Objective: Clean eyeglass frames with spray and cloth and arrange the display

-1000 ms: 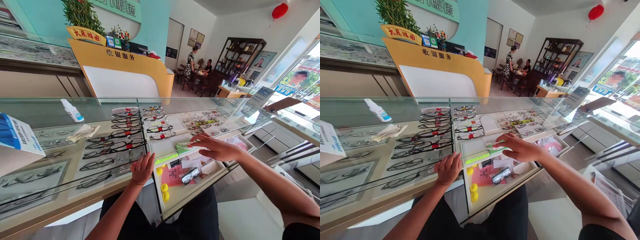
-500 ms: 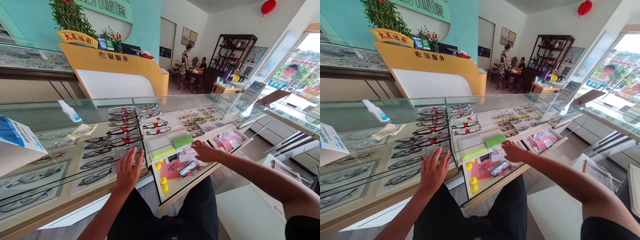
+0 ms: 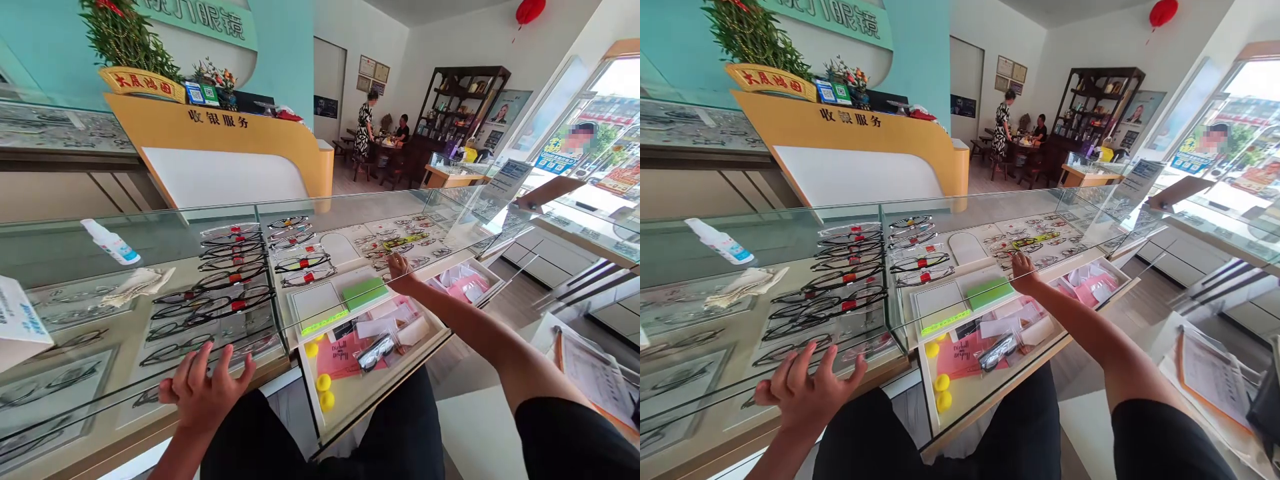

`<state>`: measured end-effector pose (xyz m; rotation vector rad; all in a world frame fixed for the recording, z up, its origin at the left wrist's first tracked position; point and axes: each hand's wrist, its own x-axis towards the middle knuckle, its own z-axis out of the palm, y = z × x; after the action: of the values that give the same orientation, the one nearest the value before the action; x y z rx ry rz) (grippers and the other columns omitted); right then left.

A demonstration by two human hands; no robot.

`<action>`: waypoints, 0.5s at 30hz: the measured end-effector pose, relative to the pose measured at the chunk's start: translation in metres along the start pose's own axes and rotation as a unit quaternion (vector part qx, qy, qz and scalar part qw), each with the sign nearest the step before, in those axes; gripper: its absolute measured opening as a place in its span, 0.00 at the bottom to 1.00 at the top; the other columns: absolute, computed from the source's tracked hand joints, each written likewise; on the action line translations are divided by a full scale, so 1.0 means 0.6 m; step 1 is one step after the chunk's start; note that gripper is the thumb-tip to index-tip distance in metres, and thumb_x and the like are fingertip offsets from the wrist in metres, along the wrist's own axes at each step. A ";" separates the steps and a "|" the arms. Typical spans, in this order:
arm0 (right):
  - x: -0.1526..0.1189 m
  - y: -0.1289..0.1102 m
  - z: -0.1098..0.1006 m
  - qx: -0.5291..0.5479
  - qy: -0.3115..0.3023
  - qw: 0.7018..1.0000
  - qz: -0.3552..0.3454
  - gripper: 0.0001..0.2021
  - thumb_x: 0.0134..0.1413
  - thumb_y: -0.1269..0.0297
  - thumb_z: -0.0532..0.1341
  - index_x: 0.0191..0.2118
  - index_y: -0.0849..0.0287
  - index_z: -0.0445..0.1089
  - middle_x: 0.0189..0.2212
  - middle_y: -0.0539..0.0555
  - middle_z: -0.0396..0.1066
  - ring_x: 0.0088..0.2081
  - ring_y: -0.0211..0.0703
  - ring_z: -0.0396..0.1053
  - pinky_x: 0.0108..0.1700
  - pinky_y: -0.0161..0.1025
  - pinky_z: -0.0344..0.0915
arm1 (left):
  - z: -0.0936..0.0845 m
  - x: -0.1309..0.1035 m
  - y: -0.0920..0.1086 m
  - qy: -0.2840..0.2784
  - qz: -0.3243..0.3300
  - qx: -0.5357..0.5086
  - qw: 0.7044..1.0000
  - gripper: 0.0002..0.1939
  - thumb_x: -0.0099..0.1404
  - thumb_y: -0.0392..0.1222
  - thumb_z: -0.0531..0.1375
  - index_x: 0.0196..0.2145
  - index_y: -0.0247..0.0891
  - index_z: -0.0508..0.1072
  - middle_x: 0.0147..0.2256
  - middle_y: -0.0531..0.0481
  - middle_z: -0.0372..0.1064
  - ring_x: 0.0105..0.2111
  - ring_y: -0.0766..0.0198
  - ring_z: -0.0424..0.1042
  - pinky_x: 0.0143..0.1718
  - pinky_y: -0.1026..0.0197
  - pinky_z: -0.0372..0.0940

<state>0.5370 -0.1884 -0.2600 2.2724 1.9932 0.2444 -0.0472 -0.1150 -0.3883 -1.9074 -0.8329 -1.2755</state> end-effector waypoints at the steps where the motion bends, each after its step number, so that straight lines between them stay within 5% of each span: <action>1: 0.013 0.005 0.008 0.002 0.007 1.000 0.000 0.37 0.71 0.58 0.61 0.79 0.70 0.64 0.80 0.76 0.59 0.83 0.75 0.48 0.81 0.67 0.51 | 0.004 -0.002 0.003 0.005 -0.007 -0.001 1.000 0.38 0.56 0.51 0.80 0.62 0.48 0.75 0.63 0.30 0.72 0.66 0.27 0.67 0.69 0.24 0.52; 8: 0.103 0.036 0.066 0.018 0.052 0.998 0.006 0.37 0.76 0.54 0.58 0.79 0.75 0.60 0.80 0.79 0.57 0.81 0.74 0.50 0.81 0.64 0.51 | 0.007 -0.041 0.002 -0.012 -0.041 -0.025 0.999 0.47 0.50 0.44 0.78 0.67 0.52 0.70 0.72 0.30 0.61 0.72 0.20 0.56 0.67 0.12 0.48; 12: 0.161 0.051 0.086 0.025 0.077 0.996 0.020 0.36 0.79 0.54 0.54 0.80 0.75 0.59 0.80 0.78 0.57 0.81 0.72 0.47 0.81 0.63 0.49 | 0.001 -0.056 0.004 0.004 -0.091 -0.034 0.995 0.53 0.49 0.50 0.76 0.71 0.71 0.66 0.81 0.52 0.53 0.71 0.17 0.55 0.65 0.05 0.42; 15: 0.203 0.065 0.095 0.034 0.092 0.995 0.031 0.35 0.81 0.54 0.50 0.80 0.74 0.59 0.80 0.76 0.57 0.81 0.71 0.47 0.81 0.62 0.49 | -0.008 -0.030 0.015 0.019 -0.123 -0.045 0.991 0.55 0.51 0.53 0.74 0.73 0.86 0.61 0.83 0.67 0.49 0.72 0.17 0.54 0.64 0.04 0.41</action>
<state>0.6010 -0.0717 -0.3026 2.4379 2.0480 0.4123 -0.0484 -0.1263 -0.4055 -1.8868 -1.0297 -1.5149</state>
